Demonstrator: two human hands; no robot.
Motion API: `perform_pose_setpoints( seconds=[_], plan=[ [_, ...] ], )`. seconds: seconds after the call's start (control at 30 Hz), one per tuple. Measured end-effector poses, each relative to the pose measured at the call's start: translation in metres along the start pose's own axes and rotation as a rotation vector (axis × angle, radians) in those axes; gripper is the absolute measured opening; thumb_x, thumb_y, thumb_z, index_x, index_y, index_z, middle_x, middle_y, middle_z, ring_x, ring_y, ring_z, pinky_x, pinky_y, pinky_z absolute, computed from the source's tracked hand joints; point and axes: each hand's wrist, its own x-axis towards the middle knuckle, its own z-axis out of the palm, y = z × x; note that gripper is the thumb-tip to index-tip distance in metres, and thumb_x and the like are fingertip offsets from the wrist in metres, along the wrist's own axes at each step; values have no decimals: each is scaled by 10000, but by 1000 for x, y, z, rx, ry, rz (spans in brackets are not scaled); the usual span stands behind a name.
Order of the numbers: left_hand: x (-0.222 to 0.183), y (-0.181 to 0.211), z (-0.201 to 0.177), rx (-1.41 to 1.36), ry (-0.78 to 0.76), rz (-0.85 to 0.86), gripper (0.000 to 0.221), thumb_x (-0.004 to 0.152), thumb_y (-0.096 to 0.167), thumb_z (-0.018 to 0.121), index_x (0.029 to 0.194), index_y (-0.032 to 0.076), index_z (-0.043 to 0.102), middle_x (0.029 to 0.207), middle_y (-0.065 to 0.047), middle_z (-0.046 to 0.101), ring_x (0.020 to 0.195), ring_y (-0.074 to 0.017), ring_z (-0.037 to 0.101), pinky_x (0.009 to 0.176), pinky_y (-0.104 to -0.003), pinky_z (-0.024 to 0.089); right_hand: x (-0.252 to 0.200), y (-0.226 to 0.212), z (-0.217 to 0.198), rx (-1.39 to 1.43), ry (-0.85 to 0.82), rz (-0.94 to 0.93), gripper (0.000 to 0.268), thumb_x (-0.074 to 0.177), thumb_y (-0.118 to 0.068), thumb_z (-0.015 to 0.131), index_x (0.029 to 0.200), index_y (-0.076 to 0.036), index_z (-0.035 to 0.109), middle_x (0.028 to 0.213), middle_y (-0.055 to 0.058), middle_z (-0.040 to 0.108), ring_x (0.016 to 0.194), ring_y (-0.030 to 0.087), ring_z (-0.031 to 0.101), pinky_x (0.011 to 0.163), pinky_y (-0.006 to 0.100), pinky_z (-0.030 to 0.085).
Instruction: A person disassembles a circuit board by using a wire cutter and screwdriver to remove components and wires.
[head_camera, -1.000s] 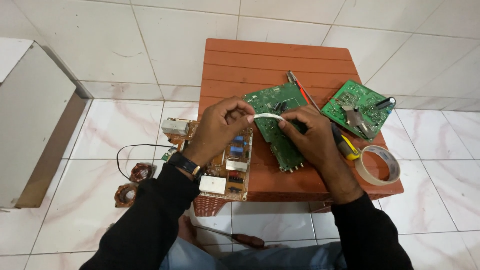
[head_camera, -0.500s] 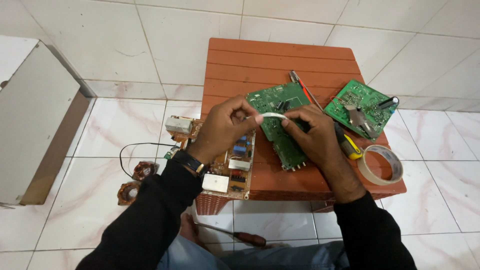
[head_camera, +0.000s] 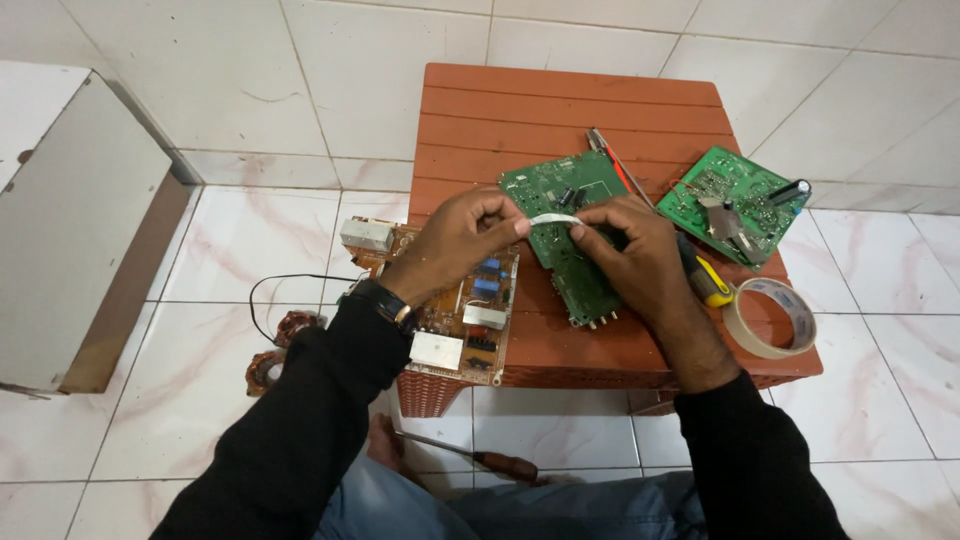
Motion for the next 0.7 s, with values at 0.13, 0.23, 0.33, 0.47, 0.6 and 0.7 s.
perform_pose_setpoints(
  seconds=[0.13, 0.23, 0.33, 0.47, 0.6, 0.7],
  plan=[
    [5, -11, 0, 150, 15, 61, 192, 1017, 169, 598, 900, 27, 652, 815, -58, 515, 740, -153, 508, 671, -332, 427, 2, 2, 0, -56, -20, -32, 64, 939, -104, 784, 1003, -104, 790, 942, 104, 763, 877, 336, 688, 840, 425, 517],
    [4, -20, 5, 247, 51, 125, 204, 995, 200, 630, 854, 53, 642, 787, -86, 534, 726, -239, 570, 673, -378, 457, -2, 1, 0, -65, -7, -61, 65, 941, -125, 798, 991, -89, 779, 889, 117, 737, 853, 330, 678, 825, 416, 523],
    [4, -11, 3, 244, 86, 97, 221, 986, 271, 652, 876, 80, 667, 792, -97, 565, 749, -249, 601, 696, -376, 476, 2, -2, -1, -55, 7, -81, 63, 927, -105, 791, 967, -60, 772, 848, 146, 726, 811, 367, 672, 800, 435, 524],
    [4, -10, 2, 352, 120, 133, 209, 987, 282, 656, 870, 110, 673, 782, -98, 570, 762, -293, 619, 714, -385, 497, 2, -9, -3, -59, 9, -111, 67, 936, -121, 790, 966, -65, 770, 823, 137, 706, 803, 361, 667, 790, 435, 521],
    [-2, 11, 3, 116, 137, -50, 483, 1078, 421, 419, 914, 59, 693, 932, -157, 638, 930, -315, 625, 935, -449, 493, -2, -16, -11, 62, -18, -13, 168, 969, -165, 738, 1108, -77, 775, 976, 139, 756, 916, 339, 699, 855, 428, 525],
    [0, 21, 5, 126, 175, -52, 412, 1072, 414, 481, 970, 91, 715, 887, -96, 619, 948, -218, 623, 912, -387, 498, 1, -26, -11, 37, -11, -47, 179, 934, -134, 774, 1100, -65, 775, 1047, 151, 768, 957, 370, 705, 879, 446, 518]
  ],
)
